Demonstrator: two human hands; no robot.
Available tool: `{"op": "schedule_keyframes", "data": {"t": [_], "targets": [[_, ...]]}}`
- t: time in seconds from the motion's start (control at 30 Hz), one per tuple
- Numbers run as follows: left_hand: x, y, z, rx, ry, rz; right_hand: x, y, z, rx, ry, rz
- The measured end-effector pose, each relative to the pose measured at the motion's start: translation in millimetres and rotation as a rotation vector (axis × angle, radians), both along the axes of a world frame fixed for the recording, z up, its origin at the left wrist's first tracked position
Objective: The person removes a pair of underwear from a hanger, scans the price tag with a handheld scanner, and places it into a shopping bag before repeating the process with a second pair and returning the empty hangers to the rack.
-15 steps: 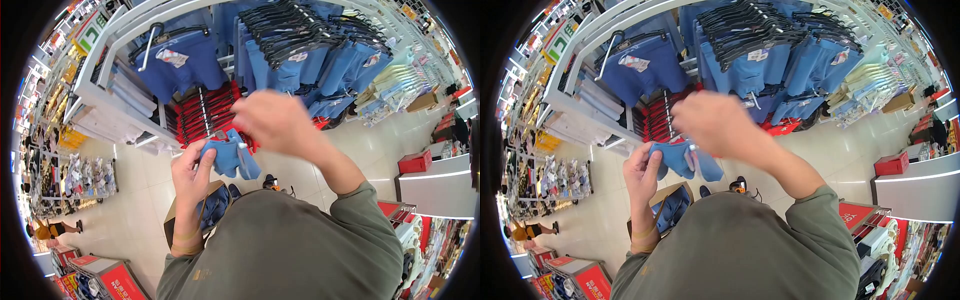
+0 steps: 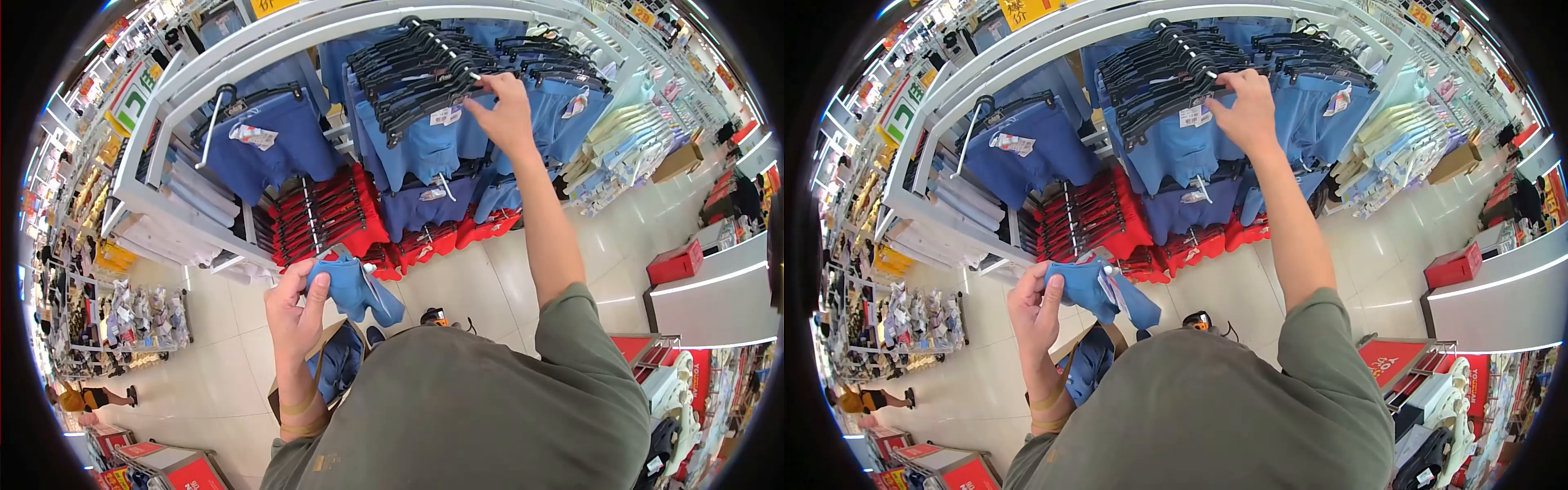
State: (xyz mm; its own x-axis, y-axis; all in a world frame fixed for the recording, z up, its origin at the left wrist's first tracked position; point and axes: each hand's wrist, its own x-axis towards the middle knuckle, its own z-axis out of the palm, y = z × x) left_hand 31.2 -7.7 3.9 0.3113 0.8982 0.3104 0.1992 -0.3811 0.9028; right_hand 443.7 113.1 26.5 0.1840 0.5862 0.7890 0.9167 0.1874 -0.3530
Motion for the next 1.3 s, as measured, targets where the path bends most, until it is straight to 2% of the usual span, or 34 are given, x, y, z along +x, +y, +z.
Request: {"op": "schedule_keyframes", "data": {"t": [0.23,0.37,0.57,0.77,1.07,1.3], "targets": [[23.1,-17.3,0.4,0.029,-0.023,0.081,3.1,7.2,-6.0,0.024,-0.067,0.015],[47.1,-25.7,0.2,0.048,-0.063,0.125,-4.5,13.4,-14.5,0.128,-0.094,0.048],[64.9,-31.8,-3.8,0.076,-0.048,0.156,21.6,17.8,-24.2,0.172,-0.179,0.131],[85.7,-34.0,1.6,0.093,-0.033,0.122,31.0,6.4,-12.8,0.126,-0.150,0.239],[100.7,-33.2,1.6,0.052,-0.043,0.078,33.1,2.0,0.2,-0.059,-0.270,0.188],[110.7,-24.0,-3.8,0.056,-0.071,0.074,34.6,-4.5,-5.6,0.006,-0.232,0.219]]}}
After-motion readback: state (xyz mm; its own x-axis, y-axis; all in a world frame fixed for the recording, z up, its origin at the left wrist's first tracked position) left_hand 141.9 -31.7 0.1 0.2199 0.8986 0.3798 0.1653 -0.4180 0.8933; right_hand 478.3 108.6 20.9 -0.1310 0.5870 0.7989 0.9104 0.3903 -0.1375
